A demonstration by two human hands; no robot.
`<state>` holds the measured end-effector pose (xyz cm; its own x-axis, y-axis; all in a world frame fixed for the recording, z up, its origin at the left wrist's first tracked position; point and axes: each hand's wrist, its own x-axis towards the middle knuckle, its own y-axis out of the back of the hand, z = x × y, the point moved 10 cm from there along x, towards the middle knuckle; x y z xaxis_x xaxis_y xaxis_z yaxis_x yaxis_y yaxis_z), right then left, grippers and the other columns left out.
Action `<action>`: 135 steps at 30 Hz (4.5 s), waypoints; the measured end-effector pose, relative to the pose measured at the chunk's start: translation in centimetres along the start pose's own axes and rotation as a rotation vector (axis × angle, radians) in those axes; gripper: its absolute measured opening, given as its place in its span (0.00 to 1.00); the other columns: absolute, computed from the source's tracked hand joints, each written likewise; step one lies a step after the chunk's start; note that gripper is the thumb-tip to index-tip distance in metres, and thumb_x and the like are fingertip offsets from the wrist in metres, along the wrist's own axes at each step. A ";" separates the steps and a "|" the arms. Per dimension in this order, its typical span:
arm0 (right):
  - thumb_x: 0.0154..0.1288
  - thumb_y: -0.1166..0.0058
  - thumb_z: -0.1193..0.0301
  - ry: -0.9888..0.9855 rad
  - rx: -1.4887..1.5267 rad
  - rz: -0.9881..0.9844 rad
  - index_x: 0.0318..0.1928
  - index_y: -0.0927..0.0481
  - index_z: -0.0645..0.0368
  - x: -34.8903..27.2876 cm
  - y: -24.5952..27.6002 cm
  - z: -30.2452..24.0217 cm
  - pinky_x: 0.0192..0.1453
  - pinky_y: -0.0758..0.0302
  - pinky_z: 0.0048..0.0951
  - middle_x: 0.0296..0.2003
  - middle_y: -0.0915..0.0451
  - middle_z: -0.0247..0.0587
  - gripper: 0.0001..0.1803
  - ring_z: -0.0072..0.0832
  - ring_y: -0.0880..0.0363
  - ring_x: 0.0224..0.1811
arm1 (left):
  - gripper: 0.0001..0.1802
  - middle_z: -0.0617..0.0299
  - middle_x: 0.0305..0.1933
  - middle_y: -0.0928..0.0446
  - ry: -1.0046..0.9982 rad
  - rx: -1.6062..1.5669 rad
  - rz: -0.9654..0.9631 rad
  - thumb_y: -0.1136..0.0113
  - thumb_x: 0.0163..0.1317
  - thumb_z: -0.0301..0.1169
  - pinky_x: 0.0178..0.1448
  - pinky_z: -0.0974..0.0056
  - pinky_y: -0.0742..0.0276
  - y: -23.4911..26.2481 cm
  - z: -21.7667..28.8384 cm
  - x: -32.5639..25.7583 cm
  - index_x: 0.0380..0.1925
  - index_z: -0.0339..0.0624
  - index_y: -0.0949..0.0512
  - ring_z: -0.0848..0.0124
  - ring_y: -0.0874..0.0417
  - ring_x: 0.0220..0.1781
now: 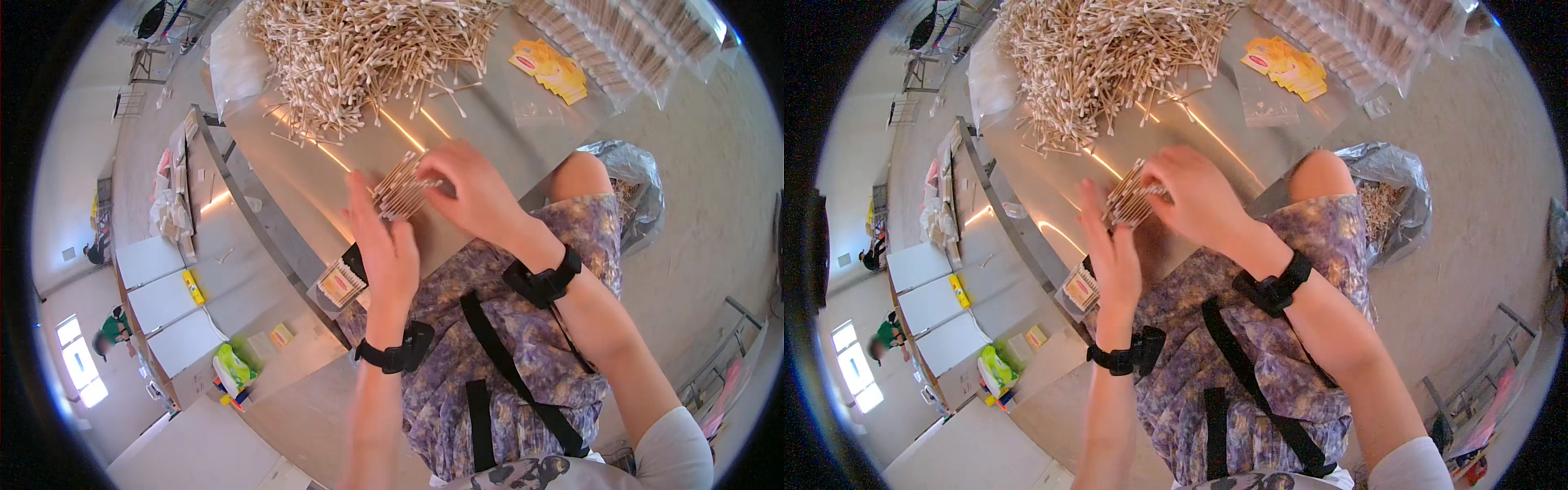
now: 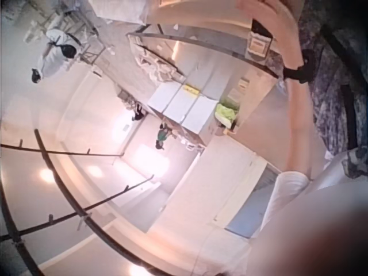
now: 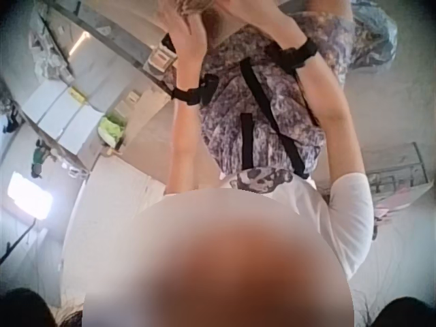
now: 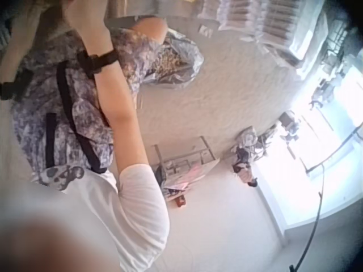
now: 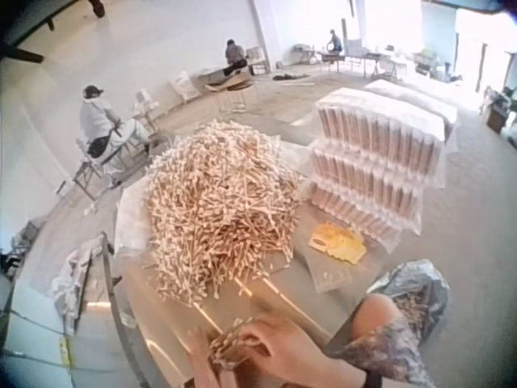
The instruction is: The user is counting and organizing wooden-shafted swabs into plastic bags and sealing them.
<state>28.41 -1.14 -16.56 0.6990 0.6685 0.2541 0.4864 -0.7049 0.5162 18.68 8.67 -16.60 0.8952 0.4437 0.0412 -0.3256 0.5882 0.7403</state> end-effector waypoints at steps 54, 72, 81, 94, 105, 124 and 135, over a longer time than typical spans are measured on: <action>0.78 0.64 0.46 -0.310 1.148 0.216 0.64 0.33 0.66 0.2 -4.6 3.5 0.74 0.42 0.33 0.62 0.29 0.46 0.34 0.31 0.35 0.69 | 0.37 0.40 0.77 0.48 0.209 -1.109 0.541 0.63 0.75 0.47 0.82 0.54 0.62 -0.4 -3.8 -0.5 0.75 0.34 0.53 0.57 0.50 0.81; 0.77 0.64 0.43 -0.410 1.156 0.466 0.61 0.31 0.65 0.4 4.8 6.5 0.64 0.33 0.32 0.57 0.23 0.45 0.35 0.31 0.26 0.61 | 0.37 0.39 0.79 0.55 0.076 -0.013 0.314 0.57 0.72 0.37 0.81 0.46 0.65 3.4 -1.2 -5.8 0.75 0.31 0.54 0.49 0.59 0.82; 0.78 0.59 0.52 -0.440 1.049 0.264 0.55 0.26 0.61 0.1 3.5 5.7 0.55 0.29 0.28 0.51 0.21 0.37 0.24 0.25 0.23 0.52 | 0.61 0.34 0.78 0.56 -0.046 0.512 -0.030 0.33 0.56 0.55 0.80 0.43 0.59 -3.4 2.1 -1.8 0.73 0.24 0.55 0.43 0.57 0.81; 0.57 0.51 0.79 -0.107 0.155 -0.266 0.30 0.22 0.62 0.1 -0.3 2.7 0.41 0.27 0.34 0.33 0.25 0.40 0.04 0.37 0.24 0.37 | 0.56 0.33 0.76 0.51 -0.108 0.517 0.062 0.36 0.59 0.54 0.79 0.44 0.54 -4.4 2.0 -1.8 0.71 0.23 0.50 0.43 0.52 0.79; 0.56 0.50 0.78 -0.085 0.112 -0.352 0.29 0.18 0.61 -0.9 -0.6 2.5 0.47 0.26 0.32 0.37 0.25 0.38 0.07 0.35 0.24 0.43 | 0.54 0.35 0.76 0.49 -0.122 0.533 0.101 0.40 0.61 0.56 0.79 0.45 0.52 -4.4 1.9 -1.9 0.71 0.22 0.49 0.45 0.50 0.79; 0.58 0.50 0.78 0.008 0.027 -0.297 0.29 0.17 0.59 -0.7 -0.2 1.8 0.47 0.26 0.33 0.35 0.23 0.38 0.07 0.36 0.23 0.42 | 0.55 0.36 0.76 0.48 -0.126 0.545 0.127 0.40 0.60 0.58 0.79 0.47 0.53 -4.3 1.7 -1.9 0.71 0.22 0.49 0.46 0.49 0.79; 0.59 0.52 0.78 -0.049 0.095 -0.250 0.33 0.19 0.59 -0.3 0.1 2.2 0.44 0.27 0.35 0.34 0.25 0.41 0.08 0.37 0.24 0.41 | 0.55 0.34 0.75 0.47 -0.130 0.539 0.123 0.41 0.61 0.58 0.79 0.46 0.51 -4.2 2.0 -1.9 0.70 0.22 0.49 0.45 0.49 0.79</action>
<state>29.37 -1.92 -18.44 0.5746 0.8137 0.0877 0.6924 -0.5405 0.4780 18.95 4.02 -18.49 0.9017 0.3803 0.2055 -0.2589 0.0945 0.9613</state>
